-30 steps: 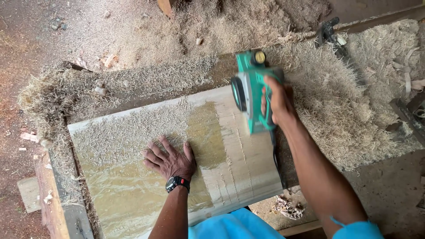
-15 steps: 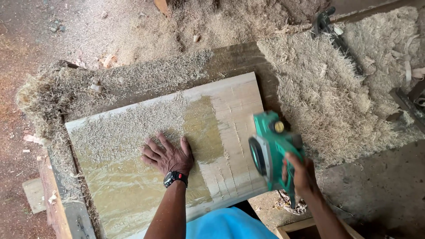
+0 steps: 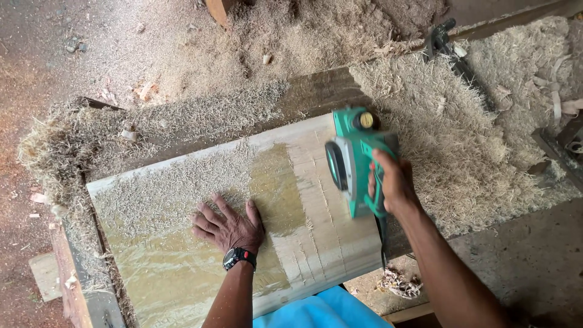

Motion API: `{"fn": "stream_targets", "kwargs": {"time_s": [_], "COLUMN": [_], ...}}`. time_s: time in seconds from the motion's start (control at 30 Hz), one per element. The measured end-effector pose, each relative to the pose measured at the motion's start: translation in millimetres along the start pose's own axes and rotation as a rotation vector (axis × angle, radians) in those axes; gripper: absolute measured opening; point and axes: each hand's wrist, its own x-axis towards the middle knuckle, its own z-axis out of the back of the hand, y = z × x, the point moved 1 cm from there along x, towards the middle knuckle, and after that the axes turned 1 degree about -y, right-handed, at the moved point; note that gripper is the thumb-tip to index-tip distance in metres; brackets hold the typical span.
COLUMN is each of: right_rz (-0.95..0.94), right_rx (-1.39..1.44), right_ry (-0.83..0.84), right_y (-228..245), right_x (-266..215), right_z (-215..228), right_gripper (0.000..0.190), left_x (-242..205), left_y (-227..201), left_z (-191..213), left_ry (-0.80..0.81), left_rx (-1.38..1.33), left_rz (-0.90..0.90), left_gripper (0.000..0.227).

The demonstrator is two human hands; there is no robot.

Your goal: Planing the surface of a wooden board using an electric hand planer.

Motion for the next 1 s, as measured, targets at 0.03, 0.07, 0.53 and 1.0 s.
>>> {"fn": "stream_targets", "kwargs": {"time_s": [0.03,0.07,0.53,1.0], "right_rz": [0.007,0.006,0.028,-0.02], "right_rx": [-0.011,-0.013,-0.028,-0.151], "right_ry": [-0.005,-0.003,0.081,0.048], "right_y": [10.8,23.6,-43.4,-94.8], "right_x": [9.7,20.2,-38.8,-81.3], "right_z": [-7.8,-16.9,27.0,37.6], "right_gripper": [0.036,0.036,0.04,0.042], "left_x": [-1.3,-0.1,-1.9,-2.6], "left_y": [1.1,1.1,1.4,1.2], "left_z": [-1.3,-1.8,1.9,1.8], "left_ry": [0.009,0.009,-0.042,-0.001], "left_rx": [0.02,0.02,-0.034,-0.009], "left_rz": [0.006,0.009,-0.023,-0.01], "left_gripper": [0.095,0.095,0.091,0.09]}}
